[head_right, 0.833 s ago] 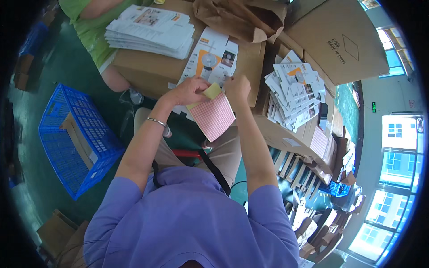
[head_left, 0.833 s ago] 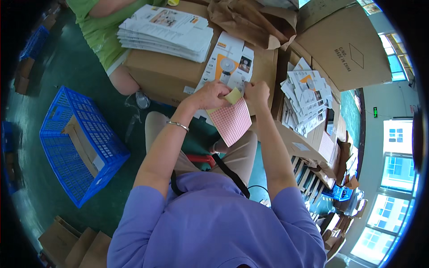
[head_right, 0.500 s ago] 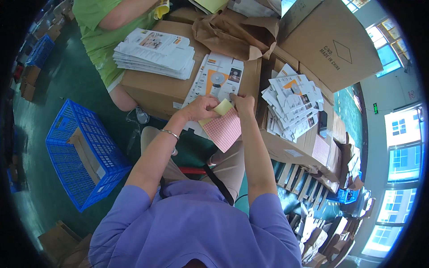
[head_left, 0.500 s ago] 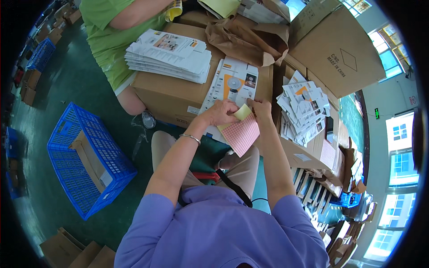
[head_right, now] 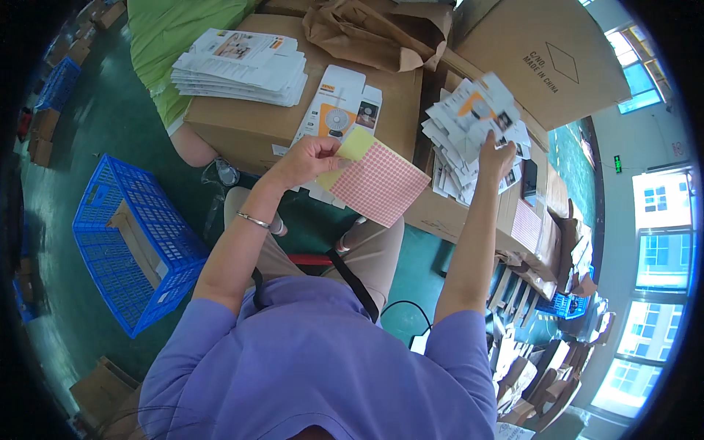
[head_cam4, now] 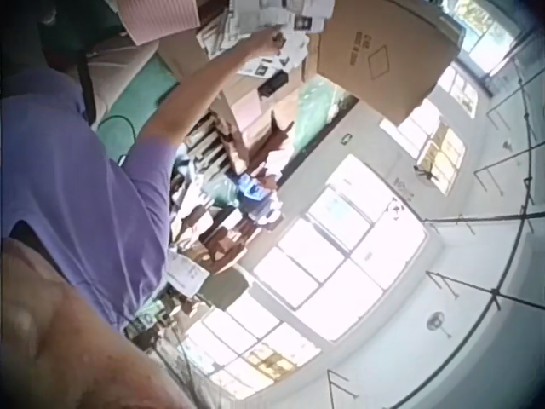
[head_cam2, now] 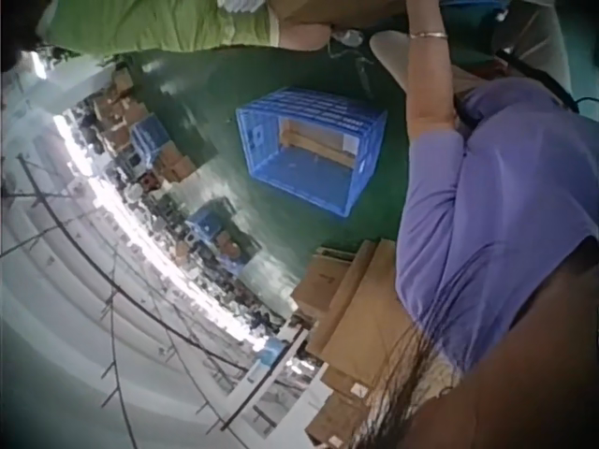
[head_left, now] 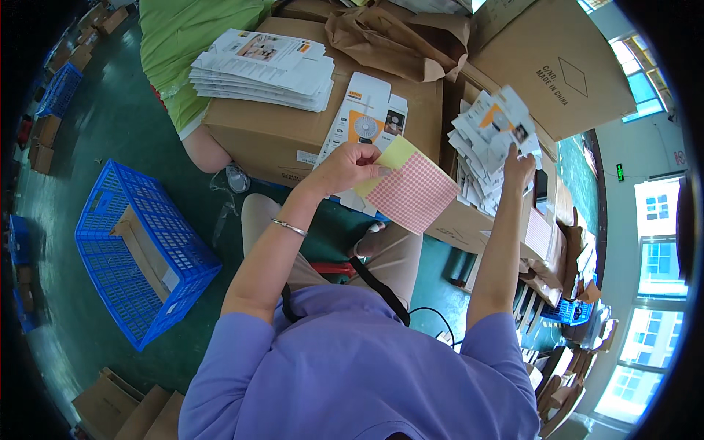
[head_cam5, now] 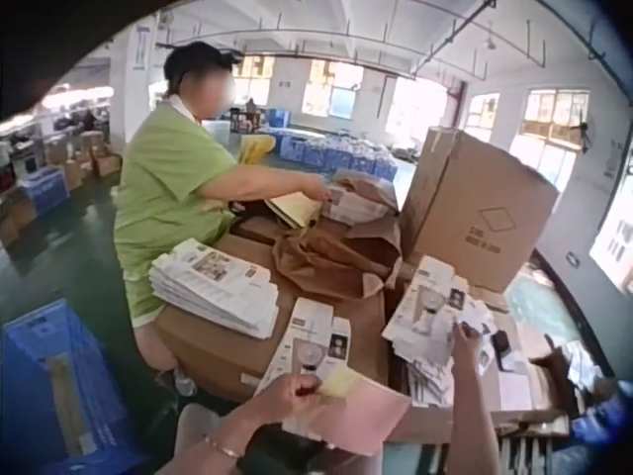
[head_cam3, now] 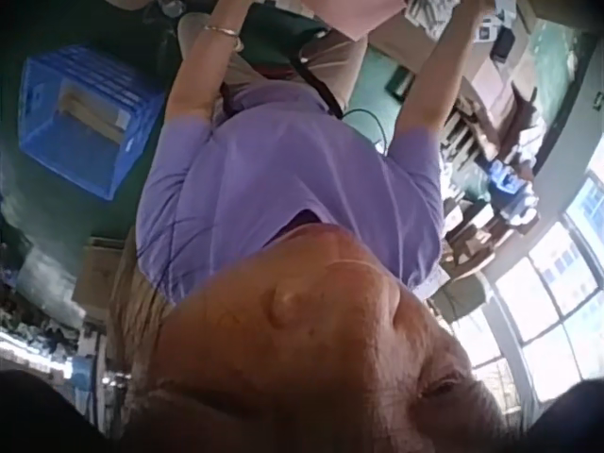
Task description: Peeling small yellow stickers from a sheet and applying them to specific locations on instruction manuals.
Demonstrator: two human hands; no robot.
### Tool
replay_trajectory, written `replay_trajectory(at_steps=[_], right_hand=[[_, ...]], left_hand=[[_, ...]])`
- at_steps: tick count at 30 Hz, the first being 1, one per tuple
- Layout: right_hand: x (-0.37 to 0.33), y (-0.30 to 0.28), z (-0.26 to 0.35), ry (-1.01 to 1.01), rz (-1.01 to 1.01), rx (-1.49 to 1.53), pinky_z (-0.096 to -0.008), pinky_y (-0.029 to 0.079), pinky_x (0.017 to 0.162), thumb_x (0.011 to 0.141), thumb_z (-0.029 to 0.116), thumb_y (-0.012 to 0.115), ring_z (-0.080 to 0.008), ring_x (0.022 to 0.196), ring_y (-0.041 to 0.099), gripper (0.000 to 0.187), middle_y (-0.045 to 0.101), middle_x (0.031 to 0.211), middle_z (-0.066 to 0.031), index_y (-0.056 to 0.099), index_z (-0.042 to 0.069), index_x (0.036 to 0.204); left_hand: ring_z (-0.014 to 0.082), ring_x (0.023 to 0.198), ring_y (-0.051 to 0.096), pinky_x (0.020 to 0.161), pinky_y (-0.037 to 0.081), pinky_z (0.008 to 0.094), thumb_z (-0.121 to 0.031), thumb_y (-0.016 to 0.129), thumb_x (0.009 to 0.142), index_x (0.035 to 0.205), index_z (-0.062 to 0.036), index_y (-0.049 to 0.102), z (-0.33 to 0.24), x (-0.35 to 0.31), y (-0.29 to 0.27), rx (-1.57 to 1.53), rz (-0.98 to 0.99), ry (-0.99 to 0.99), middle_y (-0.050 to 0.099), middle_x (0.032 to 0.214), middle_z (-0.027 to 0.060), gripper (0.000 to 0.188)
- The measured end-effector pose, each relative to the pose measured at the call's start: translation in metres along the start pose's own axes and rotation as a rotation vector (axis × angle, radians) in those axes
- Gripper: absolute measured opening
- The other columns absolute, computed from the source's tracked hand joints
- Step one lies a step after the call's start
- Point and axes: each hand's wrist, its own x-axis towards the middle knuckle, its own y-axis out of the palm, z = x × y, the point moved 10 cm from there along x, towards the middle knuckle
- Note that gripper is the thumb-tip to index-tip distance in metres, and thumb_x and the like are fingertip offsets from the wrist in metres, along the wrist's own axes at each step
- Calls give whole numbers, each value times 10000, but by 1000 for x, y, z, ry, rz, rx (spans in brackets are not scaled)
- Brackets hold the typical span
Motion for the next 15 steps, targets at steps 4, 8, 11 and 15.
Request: replay_trajectory(at_steps=[4,8,11,15], right_hand=[[-79,2,100,-311,567,567,-351,458,861,805,244,687,-255,993,608,411,643,1063,-161,605,4,1129],[-189,-16,183,-310,1078,911,-262,475,775,805,106,684,-125,859,603,323,657,918,-79,600,-19,1090],[-210,2,174,-25,1159,1063,-226,475,731,827,36,656,-99,803,595,241,651,899,-74,599,-46,1046],[-224,3,164,157,1040,1254,-198,470,699,838,1,640,-82,766,587,188,644,870,-62,599,-47,1015]], left_hand=[[59,703,524,660,437,219,-153,682,830,894,1,647,0,-7,-6,6,-37,-9,625,757,4,171],[54,710,529,670,439,215,-135,675,829,917,-3,651,-1,-10,-8,76,-47,-15,627,766,6,161],[57,700,536,671,443,219,-115,682,808,926,-6,658,-6,-15,-12,16,-85,-18,630,758,9,162],[74,692,562,679,454,237,-111,698,760,934,-11,680,-7,-24,-19,69,-103,-96,658,769,29,202]])
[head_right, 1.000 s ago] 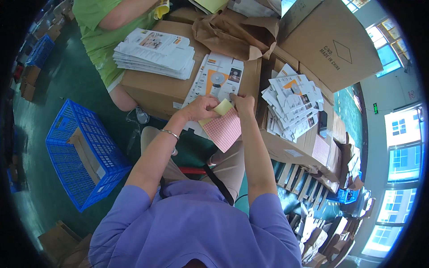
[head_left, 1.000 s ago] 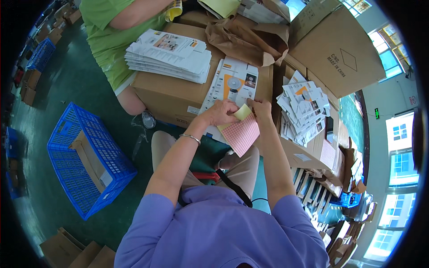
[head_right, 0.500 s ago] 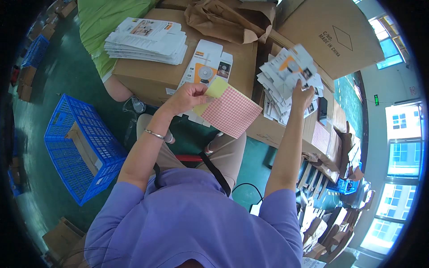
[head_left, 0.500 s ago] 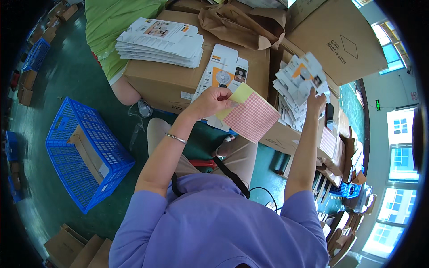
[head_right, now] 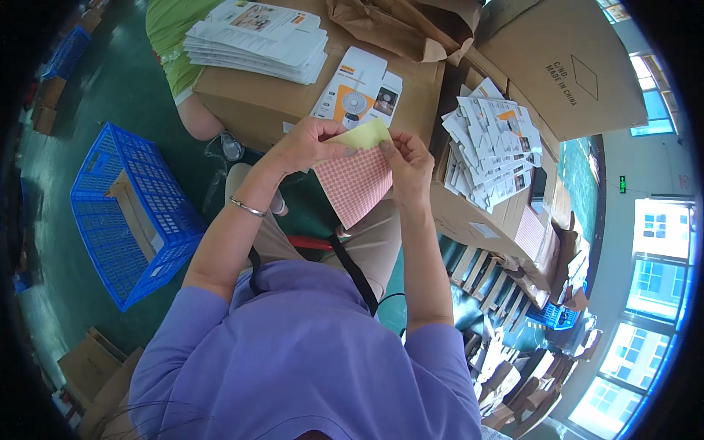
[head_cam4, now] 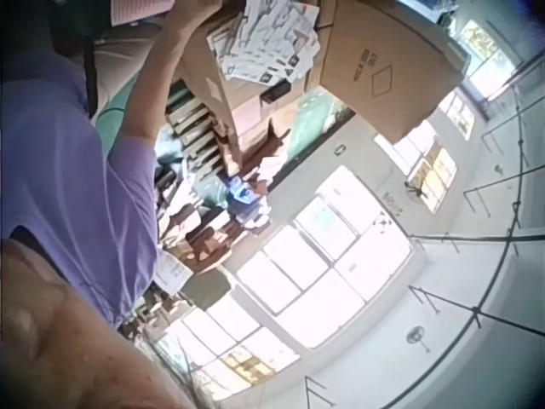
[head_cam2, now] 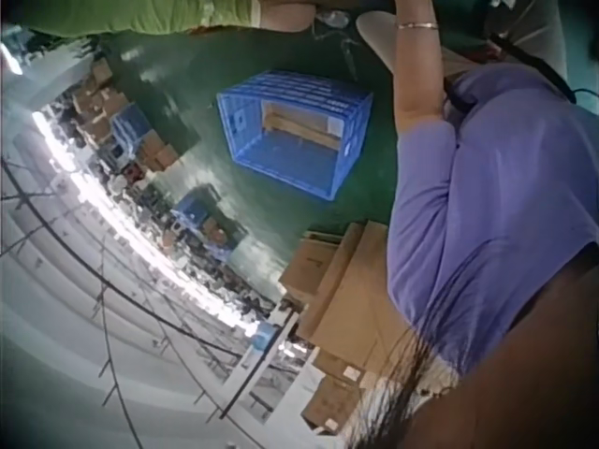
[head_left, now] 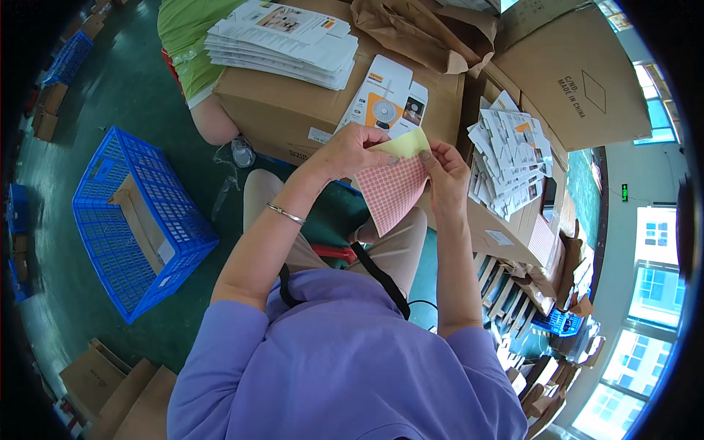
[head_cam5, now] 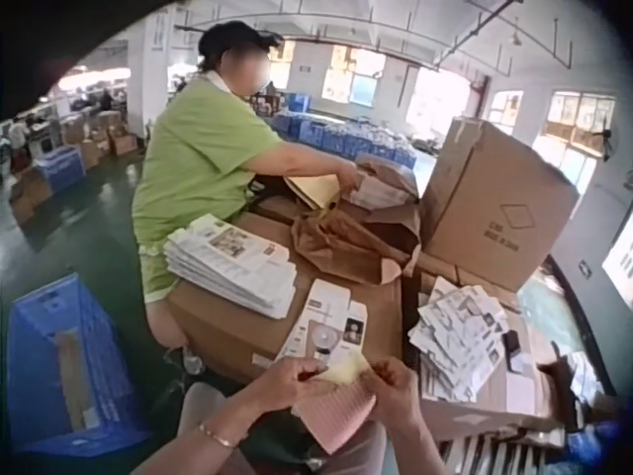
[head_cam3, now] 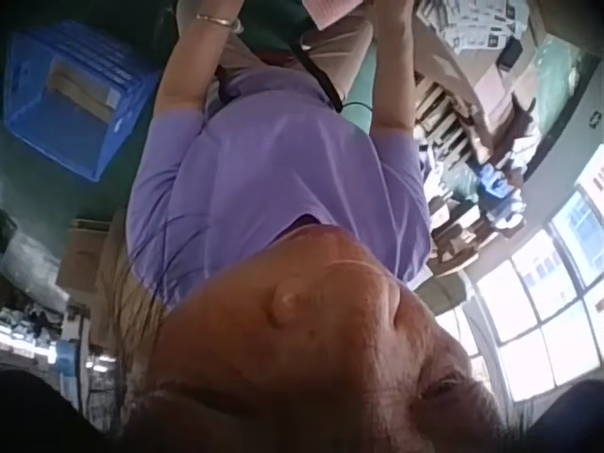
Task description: Peeling small yellow stickers from a sheet and applying them to specific locations on instruction manuals.
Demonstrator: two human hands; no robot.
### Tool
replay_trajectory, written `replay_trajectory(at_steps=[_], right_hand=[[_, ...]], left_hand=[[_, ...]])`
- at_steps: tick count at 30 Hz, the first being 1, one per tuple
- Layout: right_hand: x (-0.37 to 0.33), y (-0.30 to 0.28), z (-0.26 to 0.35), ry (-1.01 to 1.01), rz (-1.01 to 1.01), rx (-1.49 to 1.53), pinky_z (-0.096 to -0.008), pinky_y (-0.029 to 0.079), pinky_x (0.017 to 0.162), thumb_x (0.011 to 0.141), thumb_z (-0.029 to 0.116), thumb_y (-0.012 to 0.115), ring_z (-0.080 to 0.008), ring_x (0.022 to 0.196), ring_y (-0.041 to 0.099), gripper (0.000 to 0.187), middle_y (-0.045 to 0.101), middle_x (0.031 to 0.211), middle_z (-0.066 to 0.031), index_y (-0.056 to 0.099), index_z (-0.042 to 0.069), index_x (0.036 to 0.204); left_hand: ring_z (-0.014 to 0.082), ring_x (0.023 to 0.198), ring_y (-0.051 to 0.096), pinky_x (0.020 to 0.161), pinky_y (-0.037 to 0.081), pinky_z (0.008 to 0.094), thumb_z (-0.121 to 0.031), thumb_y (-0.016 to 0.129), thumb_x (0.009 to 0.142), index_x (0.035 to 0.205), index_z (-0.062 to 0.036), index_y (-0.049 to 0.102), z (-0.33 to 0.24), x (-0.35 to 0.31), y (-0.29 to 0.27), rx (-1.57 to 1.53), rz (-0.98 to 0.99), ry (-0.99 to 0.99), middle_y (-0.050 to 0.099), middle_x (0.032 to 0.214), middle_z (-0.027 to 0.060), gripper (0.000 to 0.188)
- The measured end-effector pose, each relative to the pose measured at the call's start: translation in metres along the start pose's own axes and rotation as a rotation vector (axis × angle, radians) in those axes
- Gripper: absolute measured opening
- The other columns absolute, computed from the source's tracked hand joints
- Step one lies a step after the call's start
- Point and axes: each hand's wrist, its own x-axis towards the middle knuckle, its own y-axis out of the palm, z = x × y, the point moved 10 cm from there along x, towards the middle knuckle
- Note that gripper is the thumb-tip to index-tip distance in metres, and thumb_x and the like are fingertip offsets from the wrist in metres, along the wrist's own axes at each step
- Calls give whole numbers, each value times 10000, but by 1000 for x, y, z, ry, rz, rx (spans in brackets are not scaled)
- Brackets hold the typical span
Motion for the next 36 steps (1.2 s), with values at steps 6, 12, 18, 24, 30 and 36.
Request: replay_trajectory(at_steps=[6,12,18,24,30,36], right_hand=[[-29,1,60,-494,-269,-802,-338,452,775,695,83,753,-254,866,592,298,609,921,-98,622,51,961],[-49,50,78,-735,-33,-937,-362,377,715,647,52,763,-236,802,545,186,558,821,-72,660,67,801],[-48,47,68,-709,-54,-919,-368,390,714,656,43,752,-245,797,542,165,551,815,-78,654,62,788],[-45,45,61,-697,-52,-894,-378,403,710,662,36,743,-268,795,539,167,543,823,-91,625,53,780],[-44,48,59,-726,-24,-901,-355,426,688,698,13,715,-259,770,543,160,545,823,-101,582,21,788],[0,-6,30,-244,-89,-616,-266,432,603,800,89,656,-121,641,512,137,574,704,-69,577,-23,803]], left_hand=[[96,711,592,691,463,248,-141,686,762,946,-21,691,6,0,-3,35,-44,-15,678,784,57,220],[102,714,595,692,466,249,-139,671,775,965,-14,685,2,4,3,49,2,0,682,789,66,228],[110,721,599,705,466,255,-140,686,768,961,-24,690,-2,4,2,100,41,81,686,794,73,225],[107,734,599,720,461,256,-154,692,779,955,-49,702,-7,4,2,154,58,91,687,797,71,206],[113,731,601,712,455,241,-170,692,779,947,-47,701,1,7,2,57,63,24,684,792,75,208],[226,813,633,787,481,312,-195,686,747,916,-48,706,19,9,7,579,177,-91,682,927,101,225]])
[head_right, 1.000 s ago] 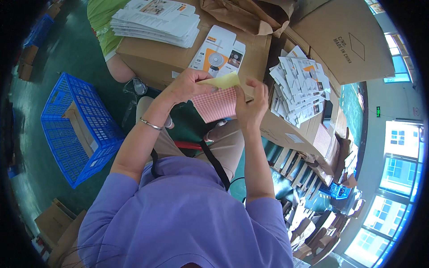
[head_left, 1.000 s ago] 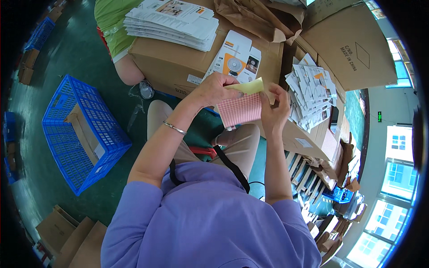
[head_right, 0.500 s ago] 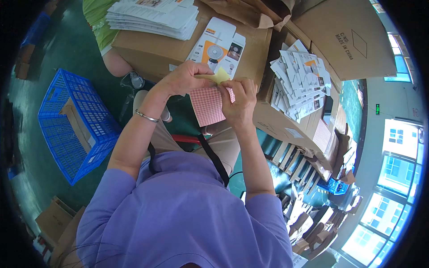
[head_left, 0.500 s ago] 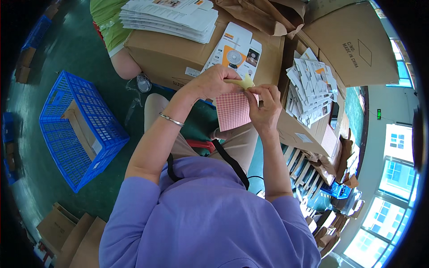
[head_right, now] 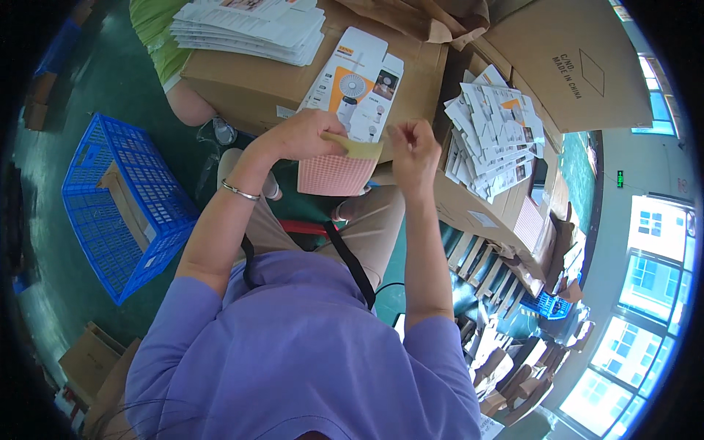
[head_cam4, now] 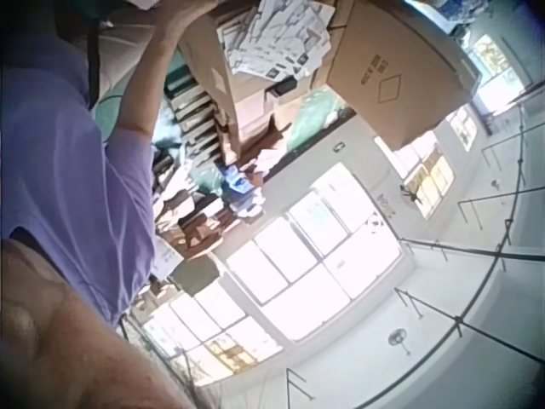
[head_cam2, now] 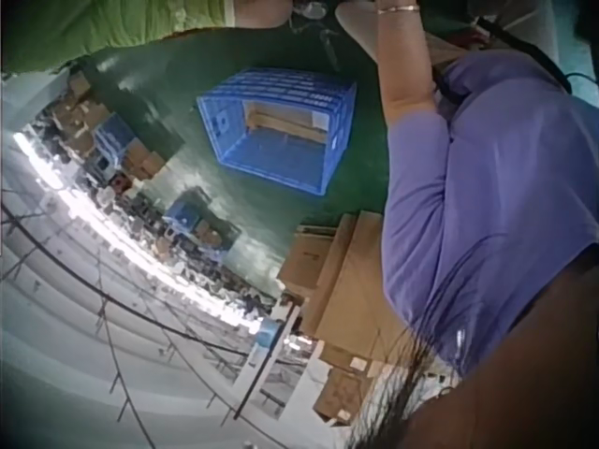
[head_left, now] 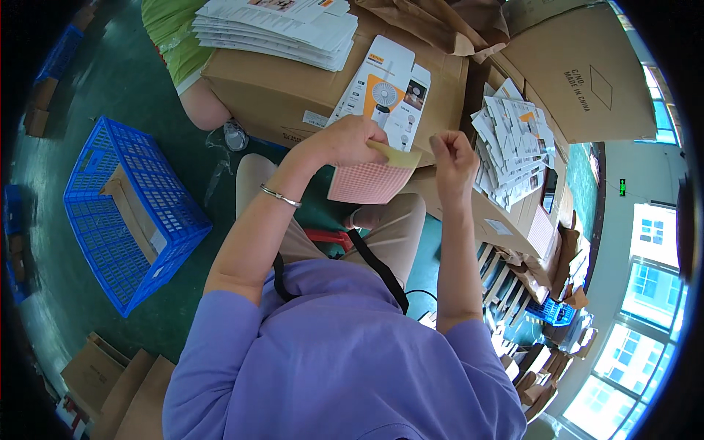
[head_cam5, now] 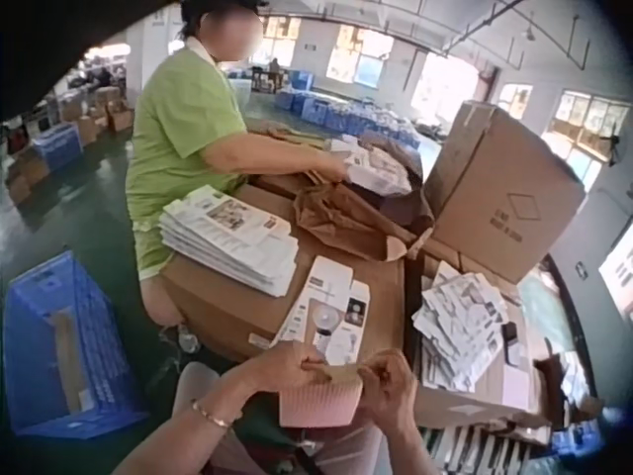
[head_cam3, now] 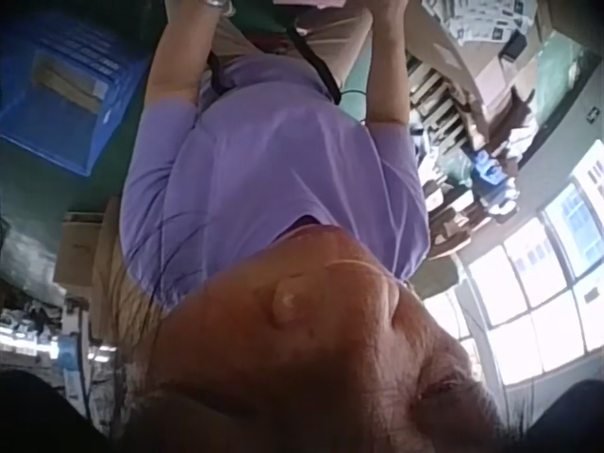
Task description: Peeling small yellow stickers from a sheet and applying them to specific locations on instruction manuals.
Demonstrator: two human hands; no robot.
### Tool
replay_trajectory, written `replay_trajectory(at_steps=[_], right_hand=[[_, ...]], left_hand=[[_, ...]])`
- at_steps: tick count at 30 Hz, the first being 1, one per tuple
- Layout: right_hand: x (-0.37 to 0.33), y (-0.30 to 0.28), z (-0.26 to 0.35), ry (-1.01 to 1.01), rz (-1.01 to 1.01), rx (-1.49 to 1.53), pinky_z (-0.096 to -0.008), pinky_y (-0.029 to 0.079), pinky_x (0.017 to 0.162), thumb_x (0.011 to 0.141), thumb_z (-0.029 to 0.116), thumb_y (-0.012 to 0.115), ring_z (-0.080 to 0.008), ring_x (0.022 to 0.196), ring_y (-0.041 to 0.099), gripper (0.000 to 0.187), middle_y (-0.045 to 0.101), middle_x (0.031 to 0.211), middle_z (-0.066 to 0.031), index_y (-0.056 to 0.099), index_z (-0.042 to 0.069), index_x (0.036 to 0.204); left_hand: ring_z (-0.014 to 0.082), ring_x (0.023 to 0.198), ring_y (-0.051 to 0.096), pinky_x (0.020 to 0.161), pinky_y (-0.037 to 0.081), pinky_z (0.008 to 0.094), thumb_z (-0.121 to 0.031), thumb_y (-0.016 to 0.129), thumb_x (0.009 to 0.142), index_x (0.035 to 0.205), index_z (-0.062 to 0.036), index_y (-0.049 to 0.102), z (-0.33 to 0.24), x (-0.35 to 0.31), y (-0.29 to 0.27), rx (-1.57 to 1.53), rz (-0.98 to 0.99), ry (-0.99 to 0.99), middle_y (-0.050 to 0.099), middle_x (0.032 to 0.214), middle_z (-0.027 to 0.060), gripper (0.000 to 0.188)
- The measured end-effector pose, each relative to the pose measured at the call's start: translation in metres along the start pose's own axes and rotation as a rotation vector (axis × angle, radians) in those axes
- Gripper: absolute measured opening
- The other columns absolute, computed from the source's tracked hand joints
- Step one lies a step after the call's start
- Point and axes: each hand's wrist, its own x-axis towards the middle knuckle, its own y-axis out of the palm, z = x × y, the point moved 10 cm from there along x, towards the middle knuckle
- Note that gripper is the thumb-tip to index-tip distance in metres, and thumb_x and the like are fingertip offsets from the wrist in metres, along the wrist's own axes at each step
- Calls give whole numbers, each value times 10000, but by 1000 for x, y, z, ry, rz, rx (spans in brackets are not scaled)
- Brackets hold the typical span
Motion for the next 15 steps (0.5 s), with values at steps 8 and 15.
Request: replay_trajectory(at_steps=[8,15], right_hand=[[42,59,-103,302,253,204,-254,428,547,817,133,662,-80,600,528,159,601,658,-33,647,-23,795],[53,78,-94,65,334,-204,-305,462,590,759,101,670,-153,620,578,134,626,701,-117,646,-22,806]], left_hand=[[252,1073,521,958,416,346,-184,666,723,896,-67,711,12,27,16,205,-75,214,594,1187,49,213],[260,1089,502,984,399,363,-136,647,716,818,-7,684,29,36,17,162,-80,130,592,1205,27,168]])
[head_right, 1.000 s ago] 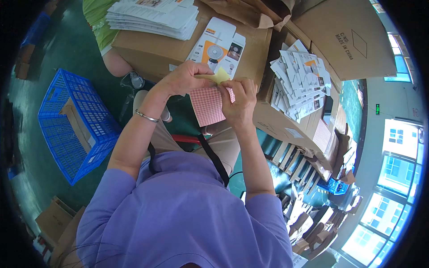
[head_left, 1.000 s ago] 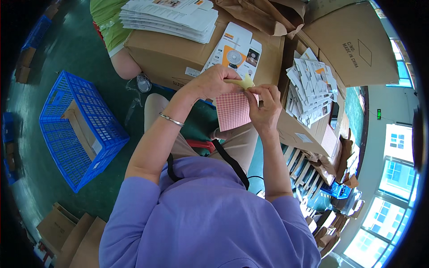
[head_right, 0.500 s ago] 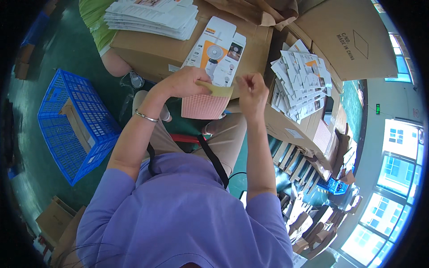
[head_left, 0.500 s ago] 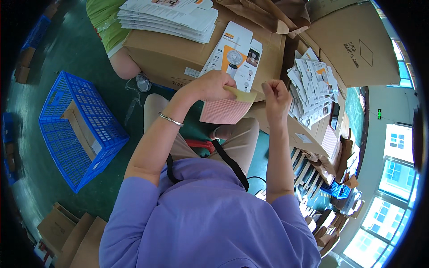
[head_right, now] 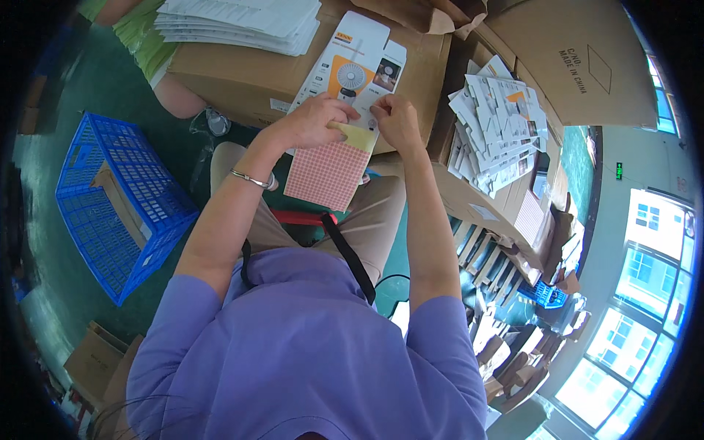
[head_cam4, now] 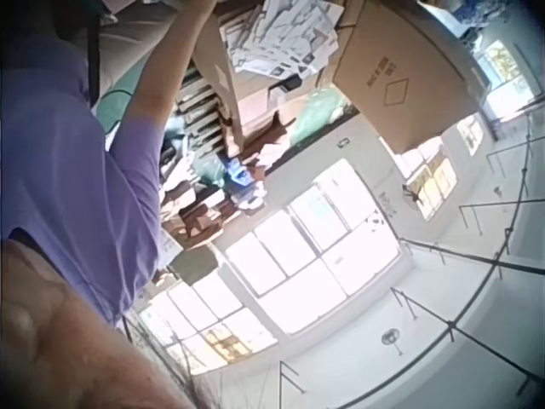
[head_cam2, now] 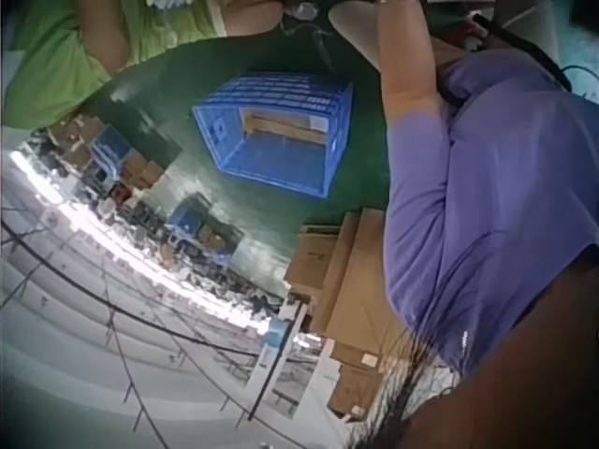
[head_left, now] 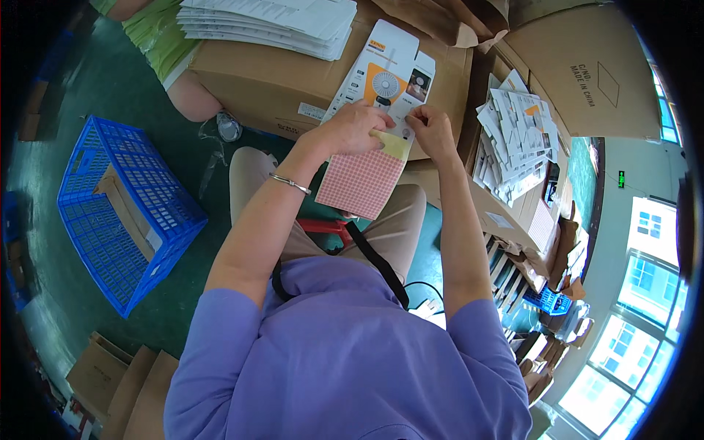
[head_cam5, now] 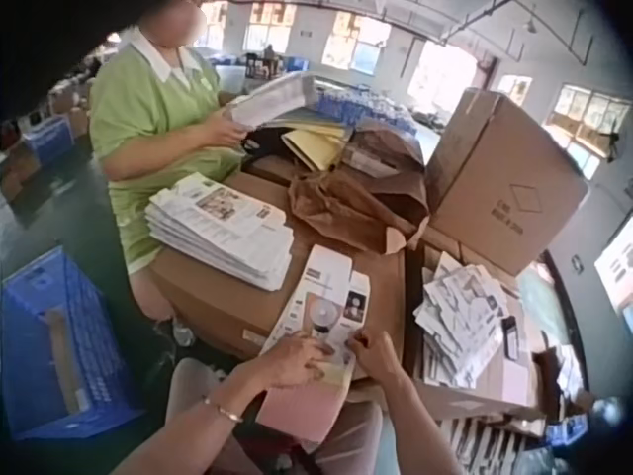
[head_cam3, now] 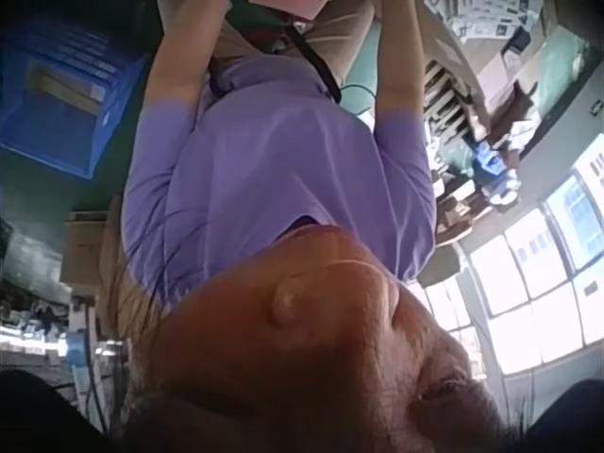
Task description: Peeling small yellow stickers from a sheet and applying them to specific locations on instruction manuals.
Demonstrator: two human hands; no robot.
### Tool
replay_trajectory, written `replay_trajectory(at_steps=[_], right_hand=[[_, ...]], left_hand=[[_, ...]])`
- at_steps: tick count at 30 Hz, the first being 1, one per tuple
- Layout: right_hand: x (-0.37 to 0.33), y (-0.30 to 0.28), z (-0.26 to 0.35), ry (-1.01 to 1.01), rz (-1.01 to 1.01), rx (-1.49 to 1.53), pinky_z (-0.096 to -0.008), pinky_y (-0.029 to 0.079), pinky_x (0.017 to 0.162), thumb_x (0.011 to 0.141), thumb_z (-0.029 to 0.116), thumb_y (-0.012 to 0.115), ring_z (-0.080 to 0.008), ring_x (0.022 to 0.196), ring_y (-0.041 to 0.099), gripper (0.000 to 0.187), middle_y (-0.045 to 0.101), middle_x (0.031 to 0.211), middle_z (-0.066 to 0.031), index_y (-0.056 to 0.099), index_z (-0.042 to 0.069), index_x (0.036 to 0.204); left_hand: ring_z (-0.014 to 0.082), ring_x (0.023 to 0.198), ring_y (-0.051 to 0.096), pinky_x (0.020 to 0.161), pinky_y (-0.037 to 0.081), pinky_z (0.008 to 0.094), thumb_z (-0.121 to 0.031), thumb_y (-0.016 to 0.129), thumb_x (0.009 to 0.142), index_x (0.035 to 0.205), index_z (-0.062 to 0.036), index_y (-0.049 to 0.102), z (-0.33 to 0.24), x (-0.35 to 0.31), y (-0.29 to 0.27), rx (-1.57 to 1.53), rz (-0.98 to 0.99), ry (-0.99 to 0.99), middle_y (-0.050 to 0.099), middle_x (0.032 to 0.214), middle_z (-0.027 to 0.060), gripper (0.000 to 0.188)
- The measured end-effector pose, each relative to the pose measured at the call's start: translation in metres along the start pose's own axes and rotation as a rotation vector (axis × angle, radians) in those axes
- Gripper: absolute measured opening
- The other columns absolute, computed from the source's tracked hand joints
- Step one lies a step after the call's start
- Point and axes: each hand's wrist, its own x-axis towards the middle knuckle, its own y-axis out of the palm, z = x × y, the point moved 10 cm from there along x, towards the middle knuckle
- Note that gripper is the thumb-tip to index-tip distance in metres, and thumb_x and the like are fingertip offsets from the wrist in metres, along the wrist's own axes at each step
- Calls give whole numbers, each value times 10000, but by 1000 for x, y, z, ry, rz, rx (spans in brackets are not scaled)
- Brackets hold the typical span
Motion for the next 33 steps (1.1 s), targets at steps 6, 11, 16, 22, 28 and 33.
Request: replay_trajectory(at_steps=[6,11,16,22,28,33], right_hand=[[2,0,-9,58,48,33,-309,460,588,756,97,667,-176,620,584,127,631,702,-128,648,-18,806],[0,2,-2,49,55,-12,-311,465,590,759,101,667,-175,609,588,130,632,683,-123,651,-18,809],[-1,3,-1,52,39,-29,-317,477,597,756,100,667,-181,620,608,128,646,701,-130,661,-11,818],[-3,3,9,17,-15,-216,-356,487,628,740,152,691,-260,665,628,170,641,715,-146,646,-1,797],[-3,-21,-5,92,-112,-334,-373,518,604,790,136,634,-261,656,647,176,638,699,-150,617,-39,796],[-11,-16,-39,388,-128,296,-283,555,499,886,141,559,-167,572,643,227,642,683,-106,622,-57,796]], left_hand=[[257,1088,503,987,398,361,-136,640,724,815,0,681,0,1,0,-29,0,7,593,1201,27,168],[251,1090,504,984,400,357,-134,634,731,817,2,681,4,1,3,-14,-16,17,596,1195,31,168],[249,1089,505,983,401,355,-133,635,736,828,1,683,2,1,2,-13,-21,17,598,1187,34,170],[249,1089,505,982,401,359,-116,640,738,859,0,681,-1,0,1,-2,-8,10,595,1195,33,173],[251,1091,505,983,397,360,-114,646,736,860,6,676,-3,-2,-4,-32,-19,37,599,1184,38,174],[244,1109,503,977,398,358,-117,650,749,862,-1,673,-2,-6,-6,-113,-34,45,608,1169,50,164]])
